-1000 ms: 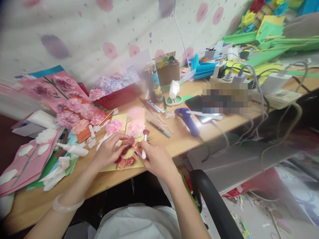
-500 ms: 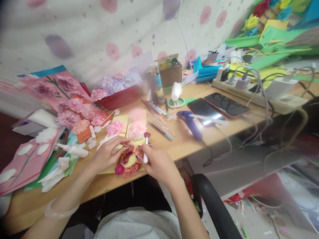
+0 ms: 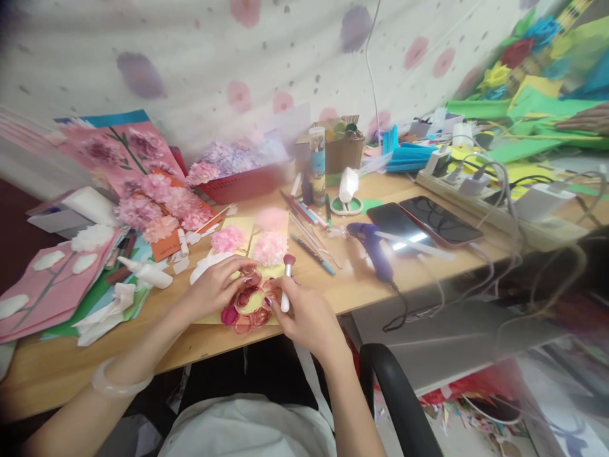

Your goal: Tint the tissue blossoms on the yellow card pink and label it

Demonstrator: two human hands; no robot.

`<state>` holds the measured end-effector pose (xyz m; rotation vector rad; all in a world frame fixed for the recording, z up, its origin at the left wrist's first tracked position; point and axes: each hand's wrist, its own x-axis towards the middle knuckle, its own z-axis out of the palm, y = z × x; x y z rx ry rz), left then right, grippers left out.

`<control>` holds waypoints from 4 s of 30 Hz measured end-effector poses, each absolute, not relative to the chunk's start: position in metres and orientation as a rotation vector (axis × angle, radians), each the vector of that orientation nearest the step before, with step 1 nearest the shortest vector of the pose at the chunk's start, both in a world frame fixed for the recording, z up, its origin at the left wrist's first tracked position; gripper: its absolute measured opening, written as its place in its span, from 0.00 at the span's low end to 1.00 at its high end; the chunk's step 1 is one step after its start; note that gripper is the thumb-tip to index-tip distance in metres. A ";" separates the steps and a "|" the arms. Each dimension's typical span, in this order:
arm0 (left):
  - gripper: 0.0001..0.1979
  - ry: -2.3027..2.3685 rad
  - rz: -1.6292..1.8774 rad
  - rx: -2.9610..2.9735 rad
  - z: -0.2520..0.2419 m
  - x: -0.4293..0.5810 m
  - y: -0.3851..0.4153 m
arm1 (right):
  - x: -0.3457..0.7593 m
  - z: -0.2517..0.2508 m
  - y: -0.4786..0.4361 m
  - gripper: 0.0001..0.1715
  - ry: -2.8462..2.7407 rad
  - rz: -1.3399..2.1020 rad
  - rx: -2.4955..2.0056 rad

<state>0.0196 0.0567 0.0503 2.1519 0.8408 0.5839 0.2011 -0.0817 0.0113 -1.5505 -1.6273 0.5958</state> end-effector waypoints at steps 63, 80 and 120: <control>0.06 0.630 0.981 0.008 0.026 -0.035 0.015 | 0.208 0.036 0.001 0.26 -0.929 0.338 -1.589; 0.15 0.698 0.974 -0.045 0.035 -0.034 0.015 | 0.202 0.028 -0.001 0.26 -0.953 0.293 -1.662; 0.19 0.524 1.091 0.124 0.012 -0.028 0.013 | 0.133 0.111 0.033 0.25 -1.490 0.884 -1.326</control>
